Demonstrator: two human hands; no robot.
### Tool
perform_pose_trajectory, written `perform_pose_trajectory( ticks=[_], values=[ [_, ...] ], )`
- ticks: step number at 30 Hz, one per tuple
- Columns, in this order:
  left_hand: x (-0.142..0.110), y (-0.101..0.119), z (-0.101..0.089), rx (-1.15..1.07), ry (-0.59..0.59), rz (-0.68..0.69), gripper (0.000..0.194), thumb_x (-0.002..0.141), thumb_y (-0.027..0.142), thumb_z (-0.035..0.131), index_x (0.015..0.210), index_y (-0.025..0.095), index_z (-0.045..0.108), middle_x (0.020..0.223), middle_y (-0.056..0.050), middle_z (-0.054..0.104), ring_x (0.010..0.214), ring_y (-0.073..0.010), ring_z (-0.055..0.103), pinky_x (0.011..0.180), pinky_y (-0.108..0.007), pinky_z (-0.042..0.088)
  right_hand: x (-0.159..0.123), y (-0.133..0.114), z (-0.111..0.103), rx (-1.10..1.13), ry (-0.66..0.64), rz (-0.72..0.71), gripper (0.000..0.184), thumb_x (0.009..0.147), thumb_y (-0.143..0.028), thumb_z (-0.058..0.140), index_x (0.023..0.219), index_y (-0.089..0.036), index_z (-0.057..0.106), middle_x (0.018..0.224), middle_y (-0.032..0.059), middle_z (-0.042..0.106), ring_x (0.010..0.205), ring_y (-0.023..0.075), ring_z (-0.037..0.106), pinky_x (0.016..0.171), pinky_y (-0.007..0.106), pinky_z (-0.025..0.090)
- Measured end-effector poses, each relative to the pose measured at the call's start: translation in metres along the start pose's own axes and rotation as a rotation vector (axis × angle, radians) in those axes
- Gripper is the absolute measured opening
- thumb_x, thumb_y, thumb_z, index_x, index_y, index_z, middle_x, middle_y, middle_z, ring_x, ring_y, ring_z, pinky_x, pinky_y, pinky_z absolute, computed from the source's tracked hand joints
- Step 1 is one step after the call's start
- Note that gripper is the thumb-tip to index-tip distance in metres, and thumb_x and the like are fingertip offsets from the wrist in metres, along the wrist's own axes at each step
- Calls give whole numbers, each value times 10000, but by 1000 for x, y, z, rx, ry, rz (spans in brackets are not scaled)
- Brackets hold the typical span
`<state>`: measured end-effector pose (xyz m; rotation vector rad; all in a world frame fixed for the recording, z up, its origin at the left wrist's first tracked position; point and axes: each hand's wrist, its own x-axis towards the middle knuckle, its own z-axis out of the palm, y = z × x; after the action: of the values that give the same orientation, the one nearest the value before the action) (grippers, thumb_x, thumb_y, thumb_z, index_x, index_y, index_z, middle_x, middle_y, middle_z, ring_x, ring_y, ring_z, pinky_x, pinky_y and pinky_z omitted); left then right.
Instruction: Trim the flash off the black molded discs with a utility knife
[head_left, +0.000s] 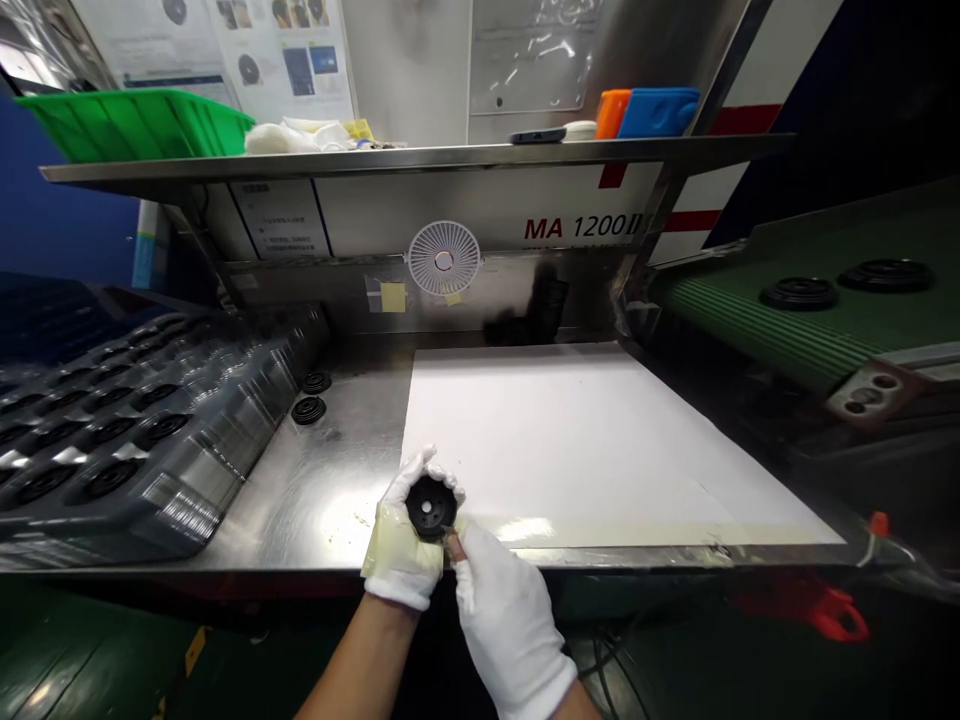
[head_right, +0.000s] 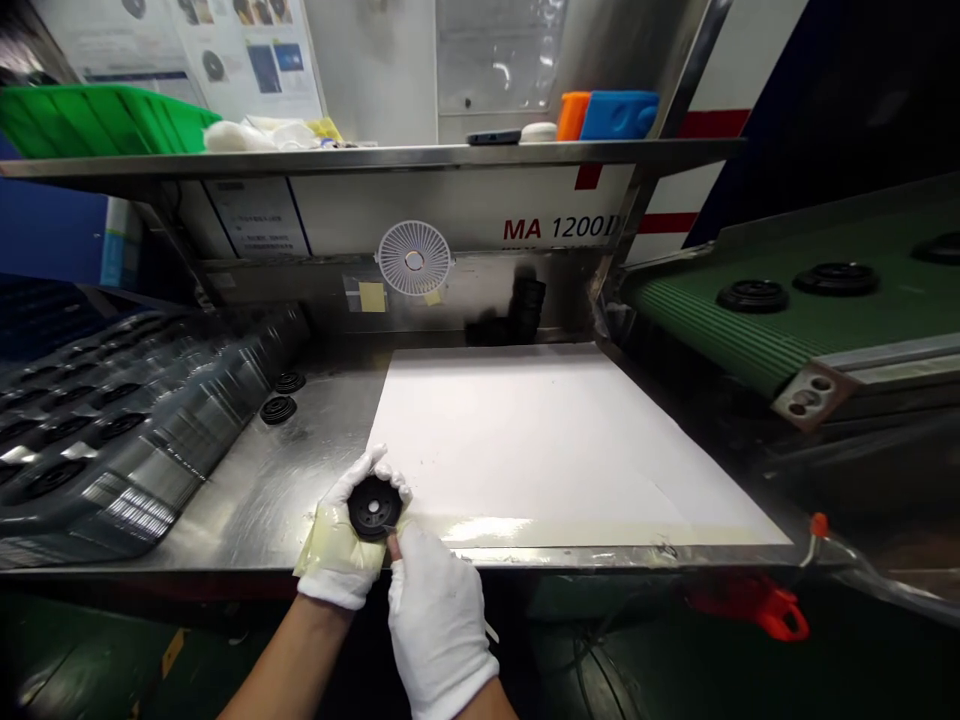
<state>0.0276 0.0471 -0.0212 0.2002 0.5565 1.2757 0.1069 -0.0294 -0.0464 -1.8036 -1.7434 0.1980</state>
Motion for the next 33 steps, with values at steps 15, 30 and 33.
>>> perform_pose_trajectory(
  ticks=[15, 30, 33],
  values=[
    [-5, 14, -1, 37, -35, -28, 199, 752, 166, 558, 925, 100, 630, 787, -61, 576, 736, -167, 589, 734, -349, 524, 6, 50, -51, -64, -170, 93, 183, 783, -408, 576, 918, -286, 594, 753, -20, 632, 634, 192, 593, 536, 277, 397],
    [-17, 21, 2, -83, -91, -145, 199, 786, 213, 546, 941, 110, 616, 808, -57, 540, 762, -177, 561, 733, -359, 505, 15, 108, -46, 911, 157, 438, 405, 712, -400, 644, 1064, -201, 634, 952, 84, 653, 454, 109, 526, 360, 255, 431],
    [-19, 23, 4, -96, -79, -148, 195, 783, 223, 554, 930, 112, 618, 802, -56, 544, 755, -182, 560, 720, -357, 503, 19, 101, -52, 959, 222, 471, 511, 643, -450, 710, 1086, -215, 616, 876, 72, 670, 457, 123, 531, 353, 255, 423]
  ],
)
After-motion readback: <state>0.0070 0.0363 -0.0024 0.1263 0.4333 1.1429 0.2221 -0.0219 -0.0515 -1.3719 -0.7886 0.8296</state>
